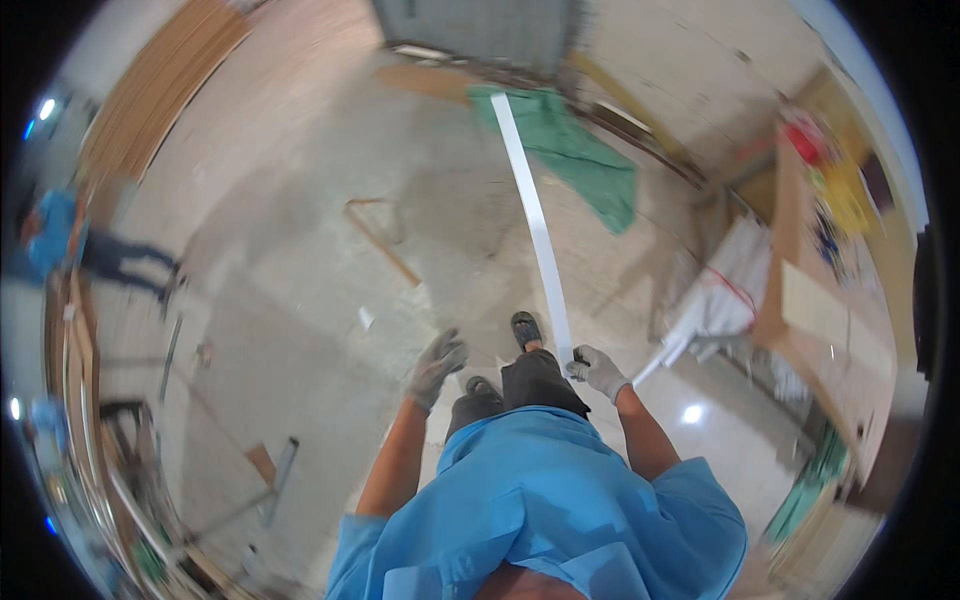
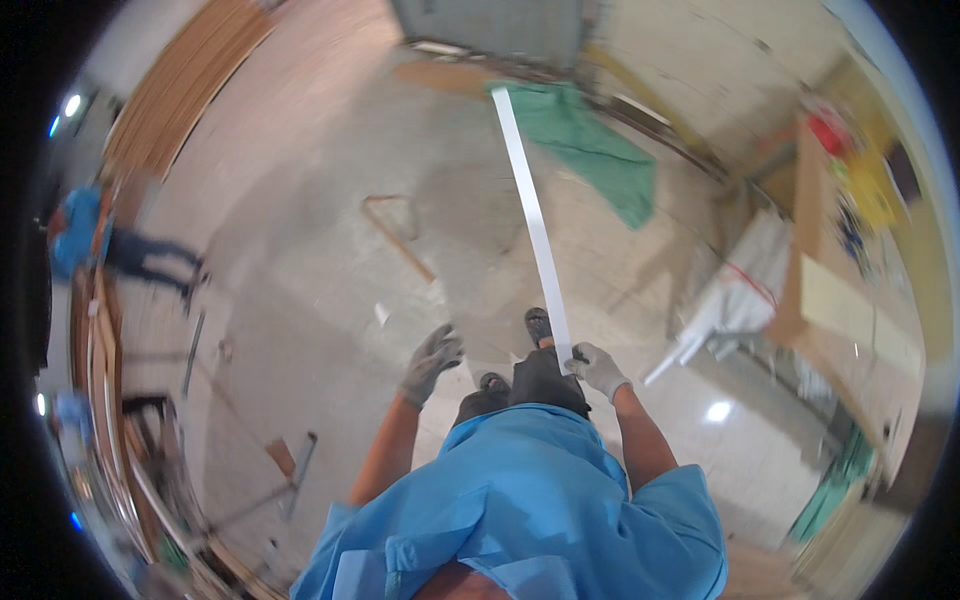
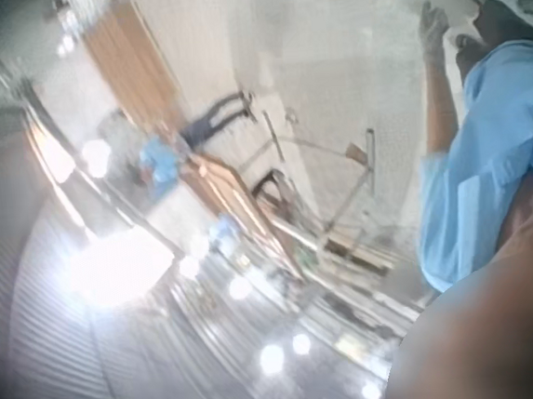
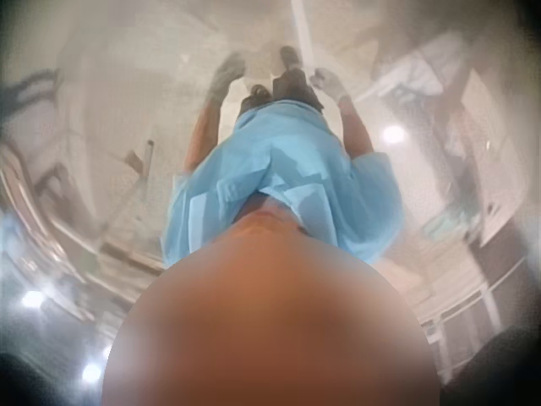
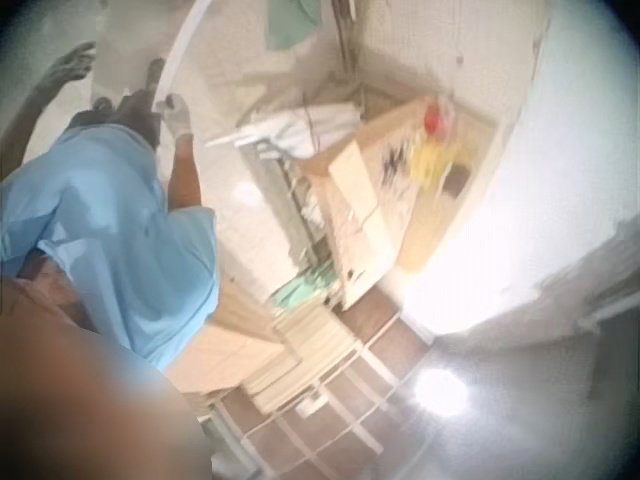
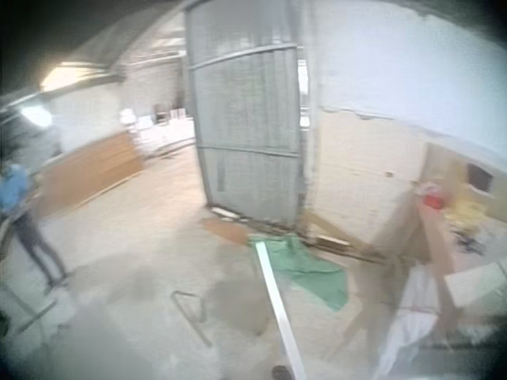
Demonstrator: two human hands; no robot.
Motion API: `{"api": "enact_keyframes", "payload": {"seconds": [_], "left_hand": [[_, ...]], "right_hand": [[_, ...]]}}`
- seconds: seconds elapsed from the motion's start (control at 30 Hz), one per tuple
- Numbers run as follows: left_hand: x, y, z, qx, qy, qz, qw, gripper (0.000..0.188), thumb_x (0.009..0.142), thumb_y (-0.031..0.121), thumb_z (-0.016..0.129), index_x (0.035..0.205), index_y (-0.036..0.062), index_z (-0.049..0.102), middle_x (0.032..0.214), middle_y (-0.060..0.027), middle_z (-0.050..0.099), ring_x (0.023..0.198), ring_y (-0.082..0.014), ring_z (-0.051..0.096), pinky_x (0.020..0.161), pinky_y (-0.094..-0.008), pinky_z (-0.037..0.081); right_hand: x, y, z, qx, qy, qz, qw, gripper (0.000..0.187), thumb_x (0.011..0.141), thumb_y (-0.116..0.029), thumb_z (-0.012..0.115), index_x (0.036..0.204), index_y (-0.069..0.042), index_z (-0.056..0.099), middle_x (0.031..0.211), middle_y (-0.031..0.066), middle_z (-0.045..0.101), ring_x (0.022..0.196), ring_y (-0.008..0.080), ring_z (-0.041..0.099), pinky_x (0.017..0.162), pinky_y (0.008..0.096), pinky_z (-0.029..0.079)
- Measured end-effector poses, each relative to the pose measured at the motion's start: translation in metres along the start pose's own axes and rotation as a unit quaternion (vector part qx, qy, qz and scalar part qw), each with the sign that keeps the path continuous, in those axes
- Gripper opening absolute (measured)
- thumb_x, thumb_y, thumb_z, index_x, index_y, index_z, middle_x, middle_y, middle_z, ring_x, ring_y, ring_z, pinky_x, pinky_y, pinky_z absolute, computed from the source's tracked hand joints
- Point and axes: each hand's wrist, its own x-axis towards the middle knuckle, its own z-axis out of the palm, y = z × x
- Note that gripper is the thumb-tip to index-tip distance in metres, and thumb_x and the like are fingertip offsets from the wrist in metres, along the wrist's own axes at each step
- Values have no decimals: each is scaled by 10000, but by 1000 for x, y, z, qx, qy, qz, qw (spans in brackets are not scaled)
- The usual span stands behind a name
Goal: The person retrieves white foam corner protectors and places them along the edges of a wooden door panel on a workbench. They then use masking tape to secure the foam pieces in place.
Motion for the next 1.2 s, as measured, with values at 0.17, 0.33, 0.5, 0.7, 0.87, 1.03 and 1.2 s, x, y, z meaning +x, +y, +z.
{"api": "enact_keyframes", "payload": {"seconds": [0.17,0.33,0.5,0.7,0.87,1.03,1.2], "left_hand": [[27,24,17,-181,21,99,978,789,894,288,719,1526,36,320,1280,-141,603,1121,-251,612,977,-394,491],[40,26,17,-231,142,-30,962,436,975,234,653,1364,109,500,793,5,544,685,-145,548,728,-344,511],[48,16,-1,-13,178,-38,983,334,906,259,730,1146,45,639,690,5,552,564,-138,563,551,-310,509],[76,26,48,368,201,-125,899,412,868,401,740,1114,77,677,832,-112,701,714,-246,694,680,-382,556],[42,49,44,530,175,-146,817,516,854,494,700,1217,128,663,1070,-182,713,1001,-374,677,884,-491,523],[-32,62,-11,410,274,-111,863,539,854,509,701,1244,143,632,1072,-179,707,1033,-376,662,883,-488,508],[-141,20,-87,387,459,-25,799,509,915,563,595,1215,152,618,1040,-188,706,990,-391,666,844,-495,508]], "right_hand": [[38,-114,88,-134,-226,-96,960,401,872,-213,703,1208,-9,623,1069,114,702,966,186,665,878,305,524],[52,-97,87,-98,-223,-83,966,556,857,-351,727,1296,-31,609,1206,155,677,1135,252,622,971,345,481],[69,-67,-25,-34,31,-8,999,606,808,-436,750,1276,-67,641,1245,148,667,1094,270,661,939,377,502],[86,-158,-90,-365,194,-346,842,617,788,-356,792,1304,-94,577,1316,153,559,1252,330,531,1038,461,445],[130,-282,-20,-530,16,-598,600,854,674,-539,796,1380,-138,531,1373,129,521,1380,358,382,1135,621,252],[164,-344,116,-601,-208,-622,456,423,784,-548,707,930,-159,630,869,62,652,846,287,633,780,492,439],[134,-335,313,-516,-293,-711,377,333,854,-483,664,875,-152,637,791,75,662,756,271,658,697,426,460]]}}
